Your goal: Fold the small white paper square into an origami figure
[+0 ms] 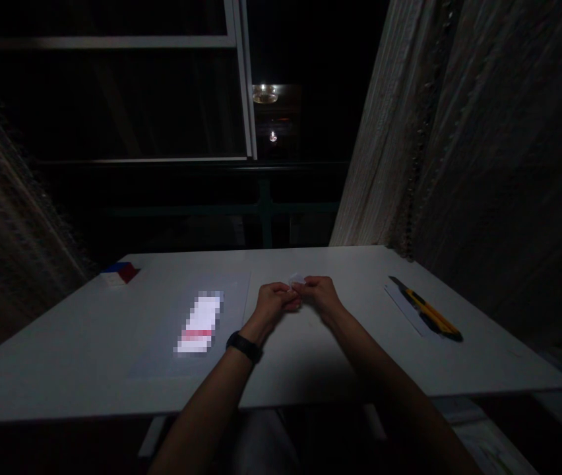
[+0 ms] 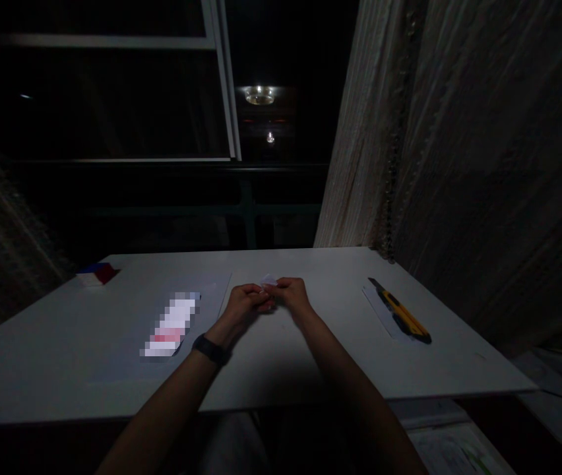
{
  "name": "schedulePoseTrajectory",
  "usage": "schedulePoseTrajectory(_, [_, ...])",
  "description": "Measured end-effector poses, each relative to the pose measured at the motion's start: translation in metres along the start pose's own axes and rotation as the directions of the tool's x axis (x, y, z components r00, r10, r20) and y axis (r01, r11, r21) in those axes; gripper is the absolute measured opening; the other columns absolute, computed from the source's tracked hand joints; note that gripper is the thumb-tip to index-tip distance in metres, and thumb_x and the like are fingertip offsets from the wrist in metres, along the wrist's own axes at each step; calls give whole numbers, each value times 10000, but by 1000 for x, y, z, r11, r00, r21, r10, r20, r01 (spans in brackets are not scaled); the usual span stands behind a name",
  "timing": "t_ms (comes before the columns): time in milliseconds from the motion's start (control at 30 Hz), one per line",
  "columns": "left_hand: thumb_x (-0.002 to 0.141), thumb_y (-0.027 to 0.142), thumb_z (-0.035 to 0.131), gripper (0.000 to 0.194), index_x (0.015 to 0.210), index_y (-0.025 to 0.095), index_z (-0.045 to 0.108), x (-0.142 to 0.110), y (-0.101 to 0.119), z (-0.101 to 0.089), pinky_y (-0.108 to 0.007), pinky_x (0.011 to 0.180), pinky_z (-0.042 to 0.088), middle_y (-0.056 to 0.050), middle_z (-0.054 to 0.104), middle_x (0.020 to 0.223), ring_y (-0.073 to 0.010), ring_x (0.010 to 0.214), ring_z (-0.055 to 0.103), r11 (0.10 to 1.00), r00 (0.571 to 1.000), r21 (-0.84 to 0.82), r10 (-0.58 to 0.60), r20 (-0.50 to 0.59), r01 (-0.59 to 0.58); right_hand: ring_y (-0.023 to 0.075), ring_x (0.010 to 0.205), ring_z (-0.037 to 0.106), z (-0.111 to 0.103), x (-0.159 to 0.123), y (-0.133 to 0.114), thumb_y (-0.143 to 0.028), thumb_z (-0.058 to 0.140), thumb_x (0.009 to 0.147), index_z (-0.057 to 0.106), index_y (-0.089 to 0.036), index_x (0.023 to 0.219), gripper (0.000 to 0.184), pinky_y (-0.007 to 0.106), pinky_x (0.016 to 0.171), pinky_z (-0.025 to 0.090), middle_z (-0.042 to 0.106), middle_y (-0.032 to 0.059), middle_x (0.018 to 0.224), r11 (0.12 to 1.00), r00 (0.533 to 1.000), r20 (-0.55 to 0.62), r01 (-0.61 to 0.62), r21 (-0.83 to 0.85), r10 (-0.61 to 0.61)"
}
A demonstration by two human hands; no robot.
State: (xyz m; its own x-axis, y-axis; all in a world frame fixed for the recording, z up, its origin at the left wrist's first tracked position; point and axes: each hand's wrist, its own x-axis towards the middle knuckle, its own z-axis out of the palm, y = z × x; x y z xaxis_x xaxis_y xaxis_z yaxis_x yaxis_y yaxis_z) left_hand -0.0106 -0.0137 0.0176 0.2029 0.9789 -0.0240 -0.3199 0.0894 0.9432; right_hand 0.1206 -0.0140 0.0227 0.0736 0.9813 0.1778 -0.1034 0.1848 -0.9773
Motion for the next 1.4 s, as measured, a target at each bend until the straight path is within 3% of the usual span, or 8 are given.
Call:
schedulePoseTrajectory(100, [564,187,766,219,632,82,587,-1,0,0,-231,509,518,-70,635,566,-146,532,625,1000,1000,-1,5,-1,-5,97,448,438,-1,1,0,-443,763,477,610,-141,479,339,243,457,316,532,-8,464,1000,999,22,29,-9,-29])
schedulePoseTrajectory(300, [563,195,769,221,612,84,584,-5,5,3,-225,482,507,-72,635,557,-150,518,622,1000,1000,26,-2,11,2,88,446,394,2,0,-1,-410,773,463,537,-164,383,350,249,450,287,464,-32,439,993,987,-110,112,-26,-115])
schedulePoseTrajectory(467, [575,185,760,204,626,82,591,-4,6,2,-218,492,508,-74,641,571,-151,538,630,1000,1000,22,-4,-10,4,100,455,437,0,0,-1,-409,753,517,623,-151,479,292,251,471,321,528,-14,458,999,999,-18,49,-9,-49])
schedulePoseTrajectory(667, [573,232,767,242,637,79,592,-2,3,0,-222,491,506,-88,647,588,-159,537,633,999,1000,43,14,-9,-13,126,496,504,-3,2,3,-364,794,449,656,-148,526,268,269,513,386,609,21,526,997,988,-141,71,7,-69])
schedulePoseTrajectory(867, [574,225,759,237,612,83,572,-1,2,0,-213,460,487,-75,635,558,-152,507,621,998,1000,62,24,-6,-23,115,476,491,-6,5,2,-363,798,424,646,-144,508,280,263,500,377,597,13,498,996,987,-139,71,-50,-78])
schedulePoseTrajectory(1033, [568,244,766,263,627,82,567,-1,3,-1,-222,452,485,-83,636,563,-161,514,623,997,1000,69,18,2,-18,108,463,476,-8,6,3,-355,808,387,646,-136,521,304,259,484,361,584,7,487,1000,992,-124,9,-14,-11])
schedulePoseTrajectory(1267, [574,221,770,259,642,85,560,0,1,0,-217,440,485,-88,642,569,-159,502,622,996,1000,83,-10,1,9,80,415,406,-3,7,2,-329,813,315,561,-149,416,326,241,440,307,503,-25,404,997,976,-208,-54,59,65])
schedulePoseTrajectory(1400, [603,217,756,244,688,72,580,0,2,0,-220,460,501,-109,660,624,-152,511,625,997,1000,76,-10,-7,11,85,438,431,-6,10,5,-379,803,368,609,-142,477,325,241,461,320,543,-8,447,996,986,-150,-57,69,67])
